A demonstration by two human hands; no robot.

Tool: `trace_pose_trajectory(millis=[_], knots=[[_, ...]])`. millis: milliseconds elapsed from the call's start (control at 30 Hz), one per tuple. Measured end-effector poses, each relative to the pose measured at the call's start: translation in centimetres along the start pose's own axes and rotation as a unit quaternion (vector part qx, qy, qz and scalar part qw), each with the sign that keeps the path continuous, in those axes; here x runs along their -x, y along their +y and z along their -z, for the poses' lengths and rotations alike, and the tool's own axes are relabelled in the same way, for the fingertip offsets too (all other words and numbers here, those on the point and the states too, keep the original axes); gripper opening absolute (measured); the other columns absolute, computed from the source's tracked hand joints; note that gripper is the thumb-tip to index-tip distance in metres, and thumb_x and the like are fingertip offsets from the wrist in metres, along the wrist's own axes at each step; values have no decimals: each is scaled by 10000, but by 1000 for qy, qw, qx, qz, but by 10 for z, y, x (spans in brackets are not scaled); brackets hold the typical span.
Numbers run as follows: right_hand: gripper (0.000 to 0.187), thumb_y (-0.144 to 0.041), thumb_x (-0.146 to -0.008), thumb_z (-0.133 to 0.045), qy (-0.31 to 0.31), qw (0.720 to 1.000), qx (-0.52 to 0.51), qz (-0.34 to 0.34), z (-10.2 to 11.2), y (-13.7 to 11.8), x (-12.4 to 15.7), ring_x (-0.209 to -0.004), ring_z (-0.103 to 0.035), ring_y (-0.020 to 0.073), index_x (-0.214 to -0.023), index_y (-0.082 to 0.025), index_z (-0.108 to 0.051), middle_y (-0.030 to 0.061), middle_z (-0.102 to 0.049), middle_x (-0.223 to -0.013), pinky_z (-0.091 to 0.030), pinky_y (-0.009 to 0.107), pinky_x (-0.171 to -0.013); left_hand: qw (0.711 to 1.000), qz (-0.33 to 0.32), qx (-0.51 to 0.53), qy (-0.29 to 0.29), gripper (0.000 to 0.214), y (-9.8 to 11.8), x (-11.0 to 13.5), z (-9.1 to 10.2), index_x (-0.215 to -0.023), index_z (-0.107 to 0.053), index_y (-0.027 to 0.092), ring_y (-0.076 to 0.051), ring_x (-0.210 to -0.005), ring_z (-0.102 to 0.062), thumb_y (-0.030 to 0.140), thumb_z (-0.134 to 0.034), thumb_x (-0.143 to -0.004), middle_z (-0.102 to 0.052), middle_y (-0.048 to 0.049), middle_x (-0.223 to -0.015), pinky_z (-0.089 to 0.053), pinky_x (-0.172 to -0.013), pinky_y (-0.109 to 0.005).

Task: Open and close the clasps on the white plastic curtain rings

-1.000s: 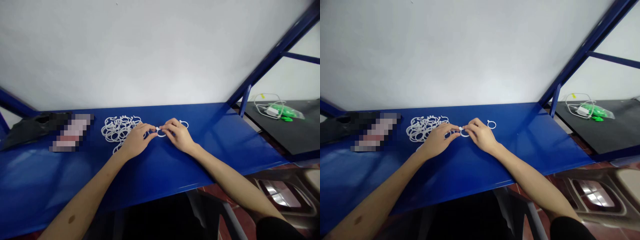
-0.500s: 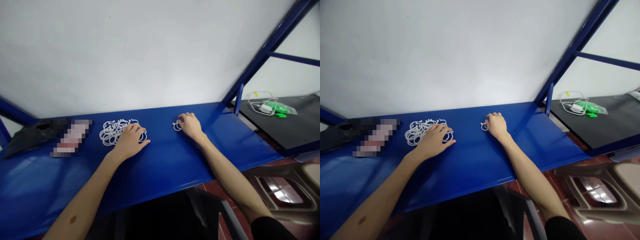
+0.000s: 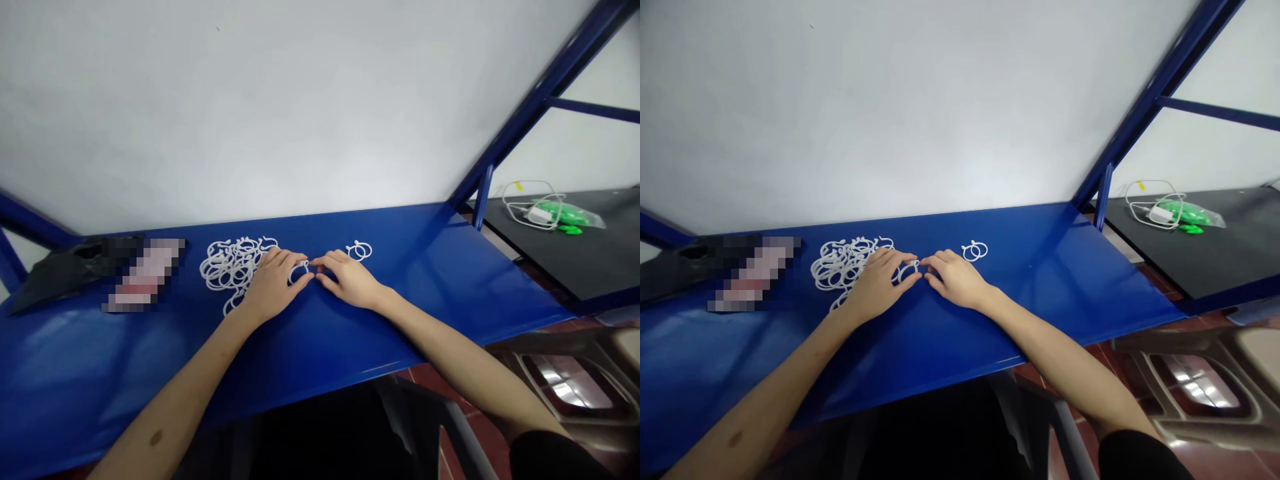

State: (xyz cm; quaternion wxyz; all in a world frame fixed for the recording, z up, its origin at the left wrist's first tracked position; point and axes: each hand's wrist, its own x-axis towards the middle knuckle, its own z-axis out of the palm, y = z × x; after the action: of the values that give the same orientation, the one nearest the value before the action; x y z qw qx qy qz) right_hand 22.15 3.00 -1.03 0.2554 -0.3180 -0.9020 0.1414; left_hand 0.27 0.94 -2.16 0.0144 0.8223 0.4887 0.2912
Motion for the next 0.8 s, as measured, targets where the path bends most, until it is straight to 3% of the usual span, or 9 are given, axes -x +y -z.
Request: trace_pose_trajectory(millis=[167,333,567,800], knots=[[351,-249,-952,-608,6,999,-39,14,4,-9,2,-1002,-626,228,-1294,-192,-552,72,-682,-1060,-534,403,-905,998,11,47,52,226,7,0,-2,-1120,-588,211,-242,-1018,-586,361,-606,-953,-669,-43,-1017,-440,-1016,-469],[386,-392,-934,-684,32,997,-69,24,2,-16,4,-994,-654,228,-1232,-185,-553,88,-690,-1081,-555,393,-870,993,23,102,58,319,13,2,-2,-1221,-545,227,-195,-967,-622,337,-641,-937,-623,-42,-1073,-518,-875,-364],[124,-271,-1010,-544,60,995,-79,27,-1,-15,4,-924,-648,188,-1114,-206,-559,73,-663,-1039,-559,353,-821,986,37,154,59,281,17,1,-1,-1190,-559,234,-154,-870,-625,340,-638,-941,-611,-34,-1082,-535,-825,-334],[167,-181,-995,-452,90,991,-101,11,-1,-14,3,-896,-657,167,-1105,-213,-574,63,-668,-1027,-560,332,-814,978,60,182,76,227,20,-1,1,-1146,-585,237,-127,-769,-625,235,-623,-922,-631,-24,-1038,-563,-770,-329]])
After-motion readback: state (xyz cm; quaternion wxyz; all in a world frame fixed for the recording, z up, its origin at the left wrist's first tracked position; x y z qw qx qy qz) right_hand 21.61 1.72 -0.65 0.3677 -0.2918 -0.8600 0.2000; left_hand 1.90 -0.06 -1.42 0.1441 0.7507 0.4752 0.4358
